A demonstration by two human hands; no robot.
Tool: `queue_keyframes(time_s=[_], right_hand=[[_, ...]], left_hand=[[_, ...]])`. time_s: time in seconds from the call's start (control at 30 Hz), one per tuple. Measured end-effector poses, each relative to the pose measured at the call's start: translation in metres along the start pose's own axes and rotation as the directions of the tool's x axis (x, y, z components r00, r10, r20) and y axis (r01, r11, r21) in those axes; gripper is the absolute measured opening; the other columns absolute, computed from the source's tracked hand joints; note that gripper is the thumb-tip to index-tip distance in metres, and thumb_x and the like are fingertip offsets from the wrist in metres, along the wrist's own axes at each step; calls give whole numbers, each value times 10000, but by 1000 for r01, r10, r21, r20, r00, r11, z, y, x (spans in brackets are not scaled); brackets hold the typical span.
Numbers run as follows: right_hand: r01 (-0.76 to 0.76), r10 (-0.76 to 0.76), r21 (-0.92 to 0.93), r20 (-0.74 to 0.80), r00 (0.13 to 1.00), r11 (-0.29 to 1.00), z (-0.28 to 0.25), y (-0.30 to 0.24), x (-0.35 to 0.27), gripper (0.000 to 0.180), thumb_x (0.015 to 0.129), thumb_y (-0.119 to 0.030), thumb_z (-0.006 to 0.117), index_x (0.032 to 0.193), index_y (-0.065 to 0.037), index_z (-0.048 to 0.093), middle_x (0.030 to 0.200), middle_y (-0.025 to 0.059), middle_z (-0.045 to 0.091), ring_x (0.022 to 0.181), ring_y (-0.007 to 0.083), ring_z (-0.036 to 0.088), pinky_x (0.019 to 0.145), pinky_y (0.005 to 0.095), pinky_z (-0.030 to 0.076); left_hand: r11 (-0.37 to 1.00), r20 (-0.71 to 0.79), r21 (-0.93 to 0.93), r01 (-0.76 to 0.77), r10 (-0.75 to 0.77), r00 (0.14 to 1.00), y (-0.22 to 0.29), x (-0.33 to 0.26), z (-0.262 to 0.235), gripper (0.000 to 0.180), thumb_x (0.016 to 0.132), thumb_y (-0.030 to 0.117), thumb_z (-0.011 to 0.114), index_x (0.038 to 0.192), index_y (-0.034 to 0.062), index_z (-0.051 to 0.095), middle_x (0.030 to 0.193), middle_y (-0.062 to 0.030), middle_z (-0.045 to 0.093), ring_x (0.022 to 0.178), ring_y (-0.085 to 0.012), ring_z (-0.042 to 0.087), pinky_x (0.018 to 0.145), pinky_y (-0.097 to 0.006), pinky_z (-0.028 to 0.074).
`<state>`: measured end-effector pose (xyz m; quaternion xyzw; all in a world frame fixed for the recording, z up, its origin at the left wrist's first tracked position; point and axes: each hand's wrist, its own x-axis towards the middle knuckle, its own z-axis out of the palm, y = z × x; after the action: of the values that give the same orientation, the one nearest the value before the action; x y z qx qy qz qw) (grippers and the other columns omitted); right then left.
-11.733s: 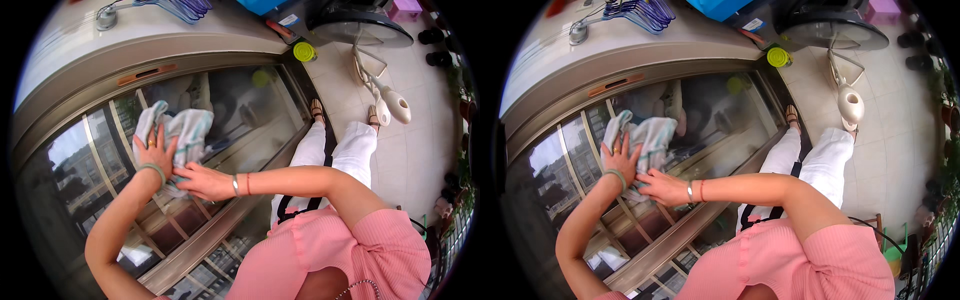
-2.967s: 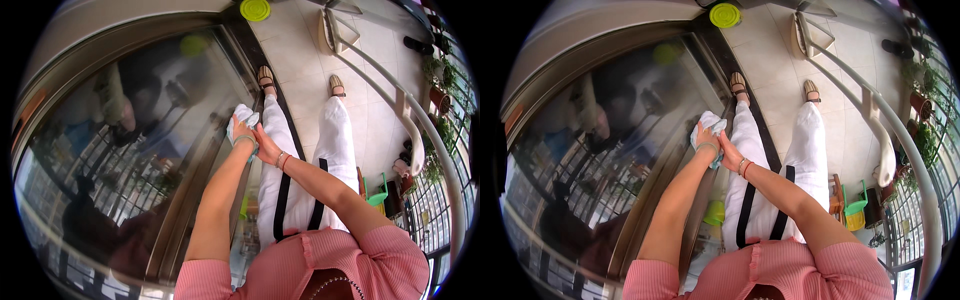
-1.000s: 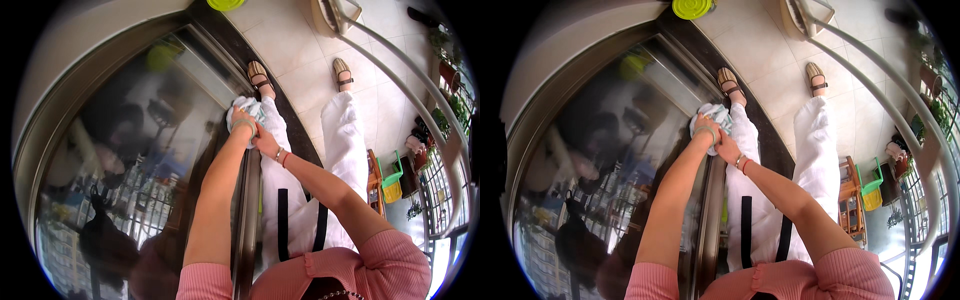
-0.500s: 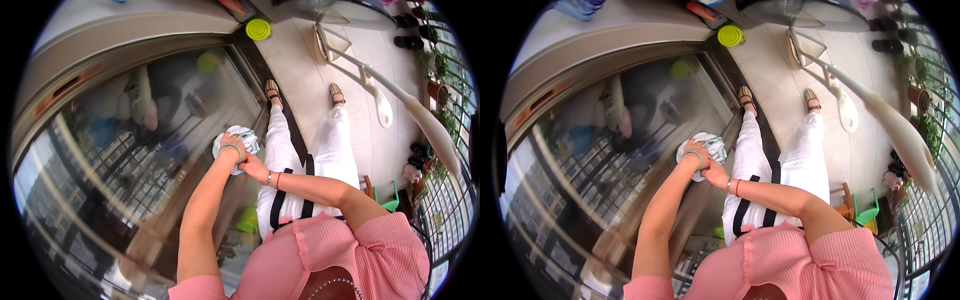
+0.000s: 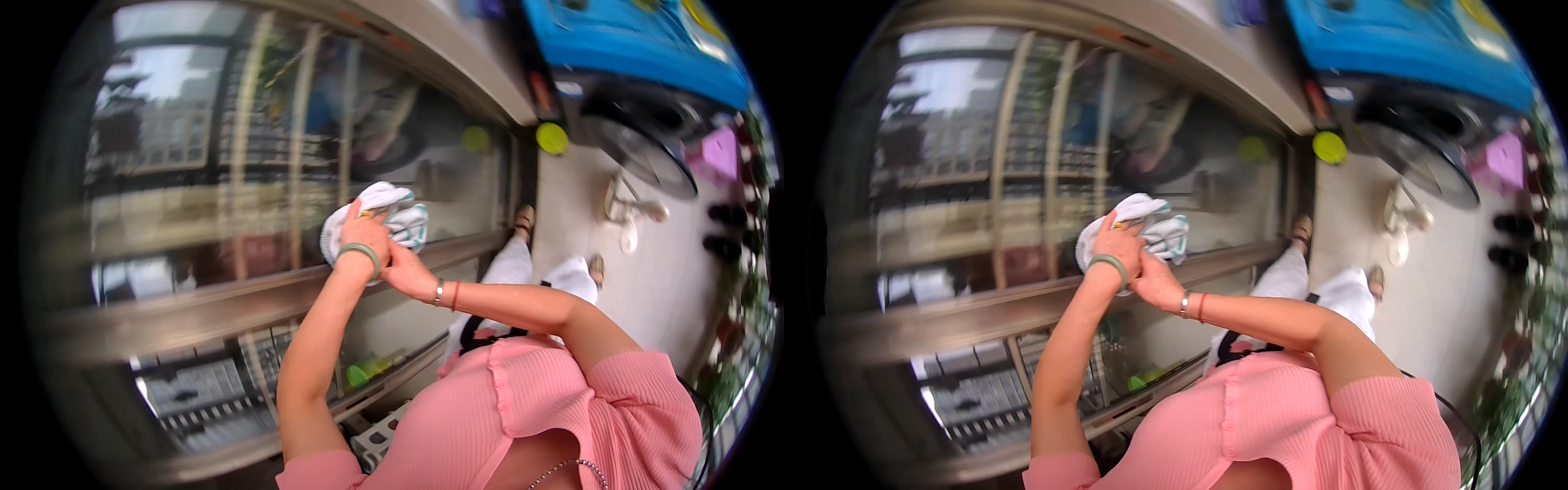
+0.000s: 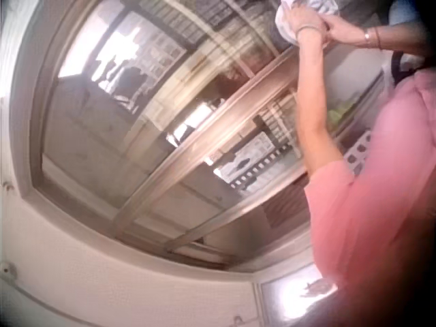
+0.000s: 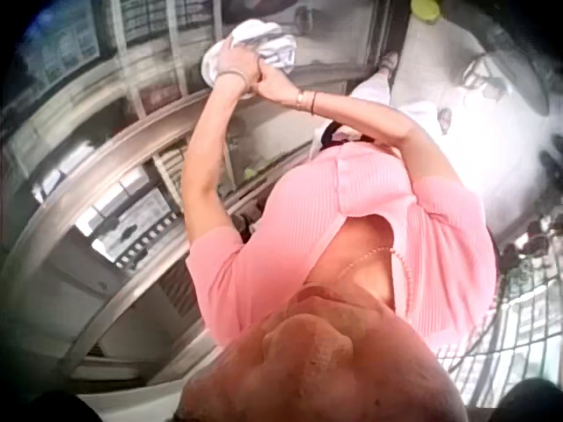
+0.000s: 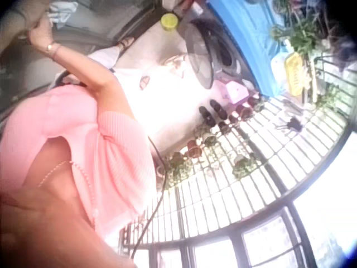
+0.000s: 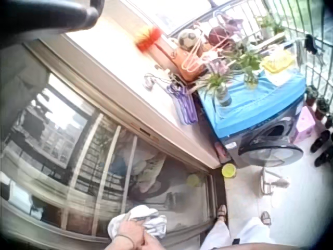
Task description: The person wipes a large glass sliding door with a cloth, moving systematically across the surface. They then dip the cloth into a green bucket of water to rinse it.
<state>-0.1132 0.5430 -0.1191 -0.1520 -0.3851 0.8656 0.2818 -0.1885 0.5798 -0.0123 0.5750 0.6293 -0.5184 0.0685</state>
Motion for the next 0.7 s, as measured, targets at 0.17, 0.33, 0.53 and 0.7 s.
queue_keyframes(time_s=[0.17,0.33,0.53,0.7], right_hand=[[325,-271,-239,235,934,915,-1,-35,-20,451,787,-88,646,1206,3,506,1076,206,561,1003,367,532,892,415,444],[530,-431,-145,424,796,835,33,-101,-20,446,779,-20,607,1207,16,486,1143,233,490,1052,404,494,925,423,430],[834,-730,54,515,448,550,120,-201,28,487,743,16,611,1213,-16,487,1098,196,472,1044,391,488,899,426,434],[942,-791,-335,578,200,-7,159,-290,51,358,688,-280,740,1000,-150,619,1167,116,511,1123,314,462,966,492,343]], left_hand=[[966,-440,-216,143,-226,869,3,-62,16,253,829,199,566,1028,127,705,1321,-75,601,1235,-214,543,1190,-473,153],[914,-534,-225,337,-406,742,-20,-128,-23,278,828,163,543,1068,68,646,1169,-122,643,1078,-210,628,1199,-509,92],[711,-809,-76,699,-453,373,-88,-223,-98,250,858,185,559,1075,119,664,1122,-60,669,1088,-179,620,1172,-489,179],[430,-825,-65,901,-531,194,-136,-264,-127,418,865,289,588,1275,209,591,1500,-51,424,1289,-242,479,1094,-588,263]])
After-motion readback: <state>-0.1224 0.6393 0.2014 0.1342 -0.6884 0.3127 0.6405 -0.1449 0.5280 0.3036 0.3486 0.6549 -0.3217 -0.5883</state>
